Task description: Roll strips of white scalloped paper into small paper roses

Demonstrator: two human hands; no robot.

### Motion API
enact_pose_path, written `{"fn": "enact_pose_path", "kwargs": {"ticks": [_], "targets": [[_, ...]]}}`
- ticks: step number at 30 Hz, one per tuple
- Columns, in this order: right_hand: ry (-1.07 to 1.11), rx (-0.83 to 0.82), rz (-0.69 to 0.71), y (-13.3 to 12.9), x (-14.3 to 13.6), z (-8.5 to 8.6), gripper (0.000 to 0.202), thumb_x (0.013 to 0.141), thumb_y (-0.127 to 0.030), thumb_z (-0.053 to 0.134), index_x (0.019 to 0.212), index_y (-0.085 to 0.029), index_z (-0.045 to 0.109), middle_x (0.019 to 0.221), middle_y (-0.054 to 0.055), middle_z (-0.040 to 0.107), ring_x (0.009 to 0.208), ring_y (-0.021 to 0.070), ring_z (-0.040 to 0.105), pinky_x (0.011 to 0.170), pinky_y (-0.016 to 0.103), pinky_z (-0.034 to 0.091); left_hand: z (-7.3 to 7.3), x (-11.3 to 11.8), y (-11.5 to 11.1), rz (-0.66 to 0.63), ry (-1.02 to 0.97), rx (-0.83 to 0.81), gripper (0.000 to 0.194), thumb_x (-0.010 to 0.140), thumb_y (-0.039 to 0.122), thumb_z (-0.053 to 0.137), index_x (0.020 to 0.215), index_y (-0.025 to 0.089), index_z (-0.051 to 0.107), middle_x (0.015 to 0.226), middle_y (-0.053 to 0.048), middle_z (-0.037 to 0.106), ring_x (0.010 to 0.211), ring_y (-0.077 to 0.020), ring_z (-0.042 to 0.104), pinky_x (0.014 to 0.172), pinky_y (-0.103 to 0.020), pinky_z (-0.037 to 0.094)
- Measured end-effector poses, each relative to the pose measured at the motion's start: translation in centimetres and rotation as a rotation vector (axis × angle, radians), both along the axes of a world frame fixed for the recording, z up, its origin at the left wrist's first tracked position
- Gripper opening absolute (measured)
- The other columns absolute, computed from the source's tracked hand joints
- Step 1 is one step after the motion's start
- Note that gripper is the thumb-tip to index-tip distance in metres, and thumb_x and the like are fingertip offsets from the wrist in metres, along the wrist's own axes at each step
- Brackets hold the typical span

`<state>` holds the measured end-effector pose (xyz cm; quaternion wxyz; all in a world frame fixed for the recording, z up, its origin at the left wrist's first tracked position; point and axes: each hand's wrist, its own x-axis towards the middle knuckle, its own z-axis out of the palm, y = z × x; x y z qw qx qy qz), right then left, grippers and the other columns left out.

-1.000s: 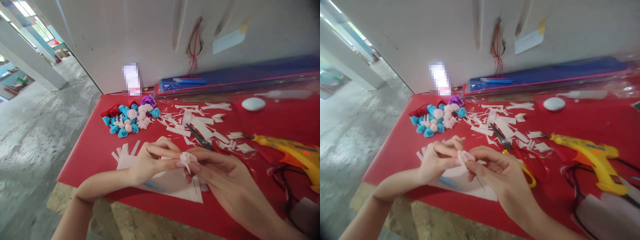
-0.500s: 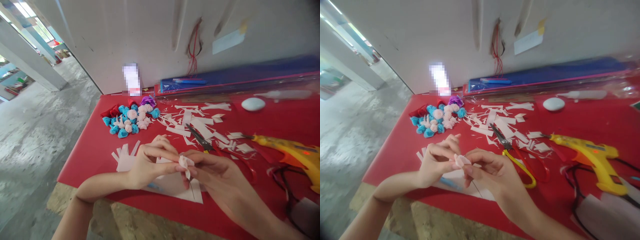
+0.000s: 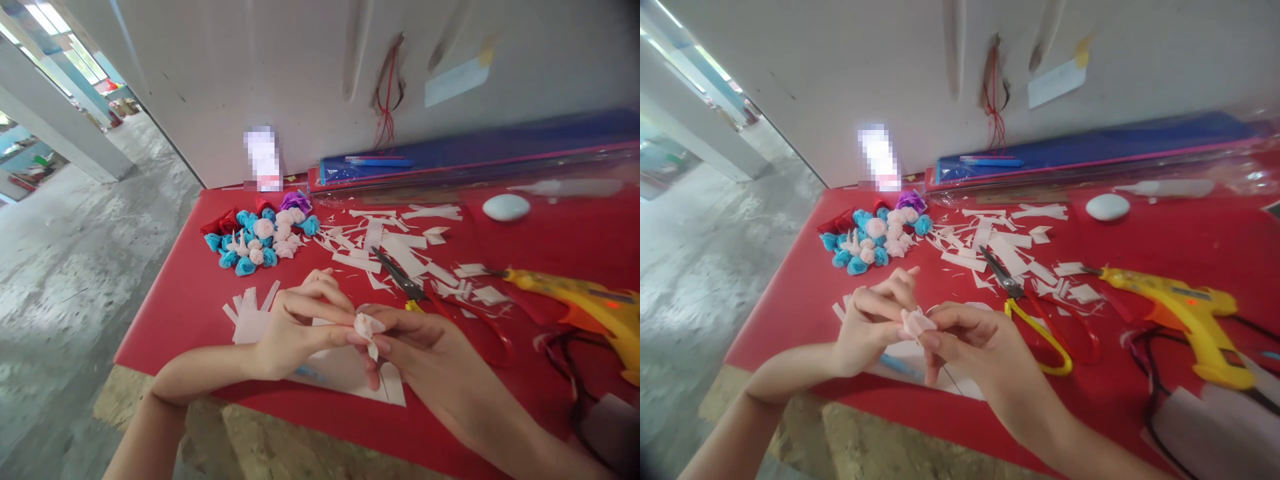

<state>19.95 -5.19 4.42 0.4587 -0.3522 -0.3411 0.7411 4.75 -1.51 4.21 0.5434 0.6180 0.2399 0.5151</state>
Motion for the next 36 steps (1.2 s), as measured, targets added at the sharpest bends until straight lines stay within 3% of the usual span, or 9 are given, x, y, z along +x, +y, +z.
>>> {"fn": "enact_pose_path", "kwargs": {"ticks": [6,13,16,20,23,26,30,36], "targets": [[0.034,-0.011,-0.008,0.1,0.0,0.1,0.008,0.064,-0.029,0.079,0.061,-0.025,0.073,0.062,-0.003,0.064,0.045,0.0083,0.060,0.042,0.017,0.049,0.0,0.1,-0.1,0.023,-0.006,0.018,0.003,0.071,0.035,0.073,0.072,0.034,0.074,0.059,0.001,0.061,0.062,-0.0120,0.047,0.073,-0.035,0.043],[0.026,-0.038,-0.061,-0.2,-0.3,0.2,0.018,0.064,-0.028,0.080,0.064,-0.021,0.063,0.067,-0.005,0.057,0.048,0.0073,0.058,0.042,0.017,0.050,-0.2,-0.1,-0.2,0.027,-0.011,0.138,0.011,0.074,0.031,0.071,0.083,0.036,0.073,0.062,0.003,0.061,0.066,-0.0118,0.050,0.081,-0.037,0.043],[-0.022,0.020,-0.134,-0.5,-0.4,0.3,0.028,0.064,-0.028,0.079,0.061,-0.020,0.052,0.067,-0.005,0.051,0.047,0.0070,0.052,0.038,0.017,0.048,0.0,-0.2,-0.3,0.102,0.047,0.258,0.006,0.076,0.033,0.069,0.080,0.032,0.073,0.061,0.002,0.062,0.066,-0.0124,0.050,0.082,-0.037,0.042],[-0.123,0.180,-0.265,-1.0,-0.6,0.5,0.032,0.066,-0.025,0.078,0.056,-0.020,0.048,0.067,-0.005,0.048,0.046,0.0070,0.050,0.035,0.017,0.046,0.1,-0.2,-0.4,0.167,0.115,0.403,0.008,0.080,0.031,0.066,0.076,0.029,0.072,0.059,0.002,0.064,0.065,-0.0134,0.049,0.071,-0.034,0.043],[-0.245,0.351,-0.386,-1.3,-0.7,0.7,0.029,0.067,-0.020,0.076,0.053,-0.021,0.051,0.063,-0.004,0.049,0.049,0.0094,0.053,0.035,0.017,0.044,-0.1,-0.3,-0.5,0.178,0.113,0.423,0.007,0.080,0.029,0.065,0.079,0.031,0.072,0.061,0.002,0.065,0.065,-0.0138,0.048,0.067,-0.033,0.041],[-0.361,0.459,-0.442,-1.4,-0.6,0.9,0.017,0.068,-0.019,0.075,0.059,-0.025,0.062,0.063,-0.001,0.053,0.051,0.0122,0.055,0.036,0.020,0.044,-0.2,-0.3,-0.6,0.178,0.112,0.408,0.009,0.080,0.031,0.065,0.084,0.035,0.072,0.060,0.003,0.065,0.066,-0.0144,0.047,0.073,-0.036,0.040],[-0.424,0.501,-0.399,-1.6,-0.4,1.0,0.013,0.069,-0.016,0.073,0.071,-0.029,0.071,0.067,0.000,0.056,0.054,0.0133,0.058,0.039,0.021,0.047,-0.3,-0.3,-0.6,0.165,0.097,0.391,0.012,0.081,0.033,0.064,0.089,0.037,0.071,0.061,0.003,0.064,0.065,-0.0140,0.047,0.081,-0.038,0.040],[-0.416,0.495,-0.413,-1.7,-0.4,0.9,0.015,0.069,-0.013,0.071,0.069,-0.028,0.069,0.067,-0.001,0.056,0.053,0.0120,0.058,0.039,0.020,0.048,-0.5,-0.2,-0.6,0.158,0.078,0.354,0.013,0.080,0.032,0.065,0.090,0.037,0.071,0.063,0.002,0.065,0.067,-0.0140,0.049,0.082,-0.038,0.041]]}}
